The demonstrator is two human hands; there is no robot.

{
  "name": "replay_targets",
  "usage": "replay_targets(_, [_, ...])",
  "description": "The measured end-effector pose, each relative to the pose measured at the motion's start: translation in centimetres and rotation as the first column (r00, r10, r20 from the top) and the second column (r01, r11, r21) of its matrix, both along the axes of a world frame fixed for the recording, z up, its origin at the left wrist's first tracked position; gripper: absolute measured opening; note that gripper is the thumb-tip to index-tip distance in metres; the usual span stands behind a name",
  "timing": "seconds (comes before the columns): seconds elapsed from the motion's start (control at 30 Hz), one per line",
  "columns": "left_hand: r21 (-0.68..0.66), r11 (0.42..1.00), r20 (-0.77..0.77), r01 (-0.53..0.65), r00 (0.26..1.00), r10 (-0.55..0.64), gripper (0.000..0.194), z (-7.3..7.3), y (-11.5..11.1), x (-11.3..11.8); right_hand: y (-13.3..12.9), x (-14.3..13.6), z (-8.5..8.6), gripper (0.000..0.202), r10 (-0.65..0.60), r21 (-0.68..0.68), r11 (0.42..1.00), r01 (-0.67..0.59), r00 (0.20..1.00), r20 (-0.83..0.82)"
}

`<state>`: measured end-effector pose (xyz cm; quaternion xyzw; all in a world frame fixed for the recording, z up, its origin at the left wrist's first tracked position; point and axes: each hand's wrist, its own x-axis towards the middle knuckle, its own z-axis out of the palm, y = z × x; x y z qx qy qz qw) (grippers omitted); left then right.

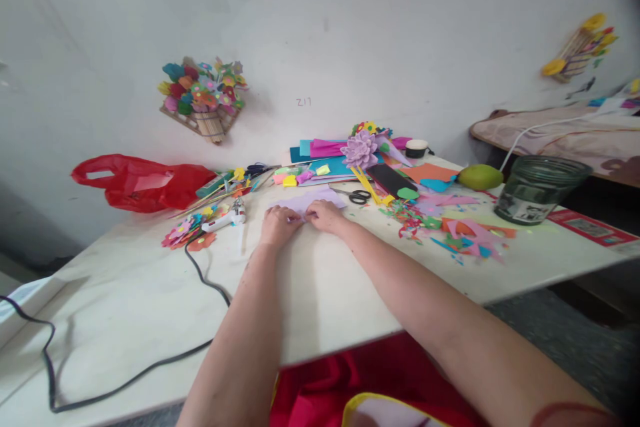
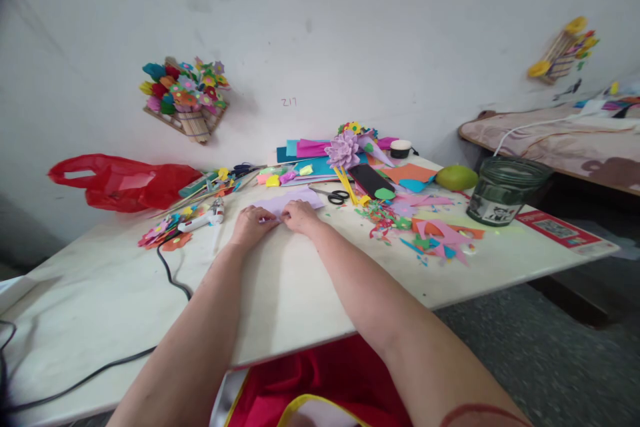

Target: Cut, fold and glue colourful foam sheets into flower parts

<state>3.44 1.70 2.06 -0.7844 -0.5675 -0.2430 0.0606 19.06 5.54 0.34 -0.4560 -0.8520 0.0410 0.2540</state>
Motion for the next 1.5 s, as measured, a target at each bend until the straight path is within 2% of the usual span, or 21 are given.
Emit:
replay_targets(0.13, [-0.056, 0.997, 0.100, -0.044, 0.994, 0.050, 0.024, -0.08, 0.05, -0.30, -0.13, 0.31, 0.21, 0.022, 0.012, 0.044, 0.999, -0.015, 0.998, 0.055])
replay_targets(0.33, [-0.116, 0.991, 0.201, -0.067, 0.975, 0.090, 0.026, -0.25, 0.05, -0.49, -0.03, 0.37, 0.39, 0.016, 0.059, 0.218, 0.970, -0.105, 0.977, 0.205])
replay_targets(0.73, [-0.182, 0.980, 0.300, -0.084, 0.944, 0.136, 0.031, -0.04, -0.27, -0.70, -0.15, 0.45, 0.76, 0.025, 0.078, 0.235, 0.956, -0.175, 0.925, 0.371])
replay_targets(0.87, [-0.174, 0.981, 0.247, -0.089, 0.960, 0.131, 0.029, 0.00, -0.38, -0.56, -0.19, 0.48, 0.80, 0.025, 0.085, 0.229, 0.956, -0.181, 0.923, 0.376])
replay_targets(1.07, [-0.064, 0.996, 0.076, -0.054, 0.995, 0.059, 0.019, 0.14, -0.33, -0.21, 0.11, 0.58, 0.43, 0.024, 0.098, 0.230, 0.956, -0.184, 0.935, 0.341])
replay_targets(1.27, [-0.053, 0.998, 0.015, -0.042, 0.999, 0.043, 0.016, 0.16, -0.24, -0.30, 0.08, 0.58, 0.34, 0.021, 0.091, 0.211, 0.965, -0.158, 0.952, 0.293])
replay_targets(1.4, [-0.027, 1.000, -0.014, -0.009, 1.000, 0.008, 0.013, 0.05, -0.13, -0.51, -0.24, 0.58, 0.62, 0.022, 0.063, 0.199, 0.971, -0.134, 0.944, 0.325])
replay_targets(1.5, [-0.003, 1.000, -0.039, -0.029, 0.999, 0.029, 0.012, -0.07, -0.03, -0.65, -0.53, 0.42, 0.79, 0.024, 0.056, 0.209, 0.969, -0.134, 0.939, 0.341])
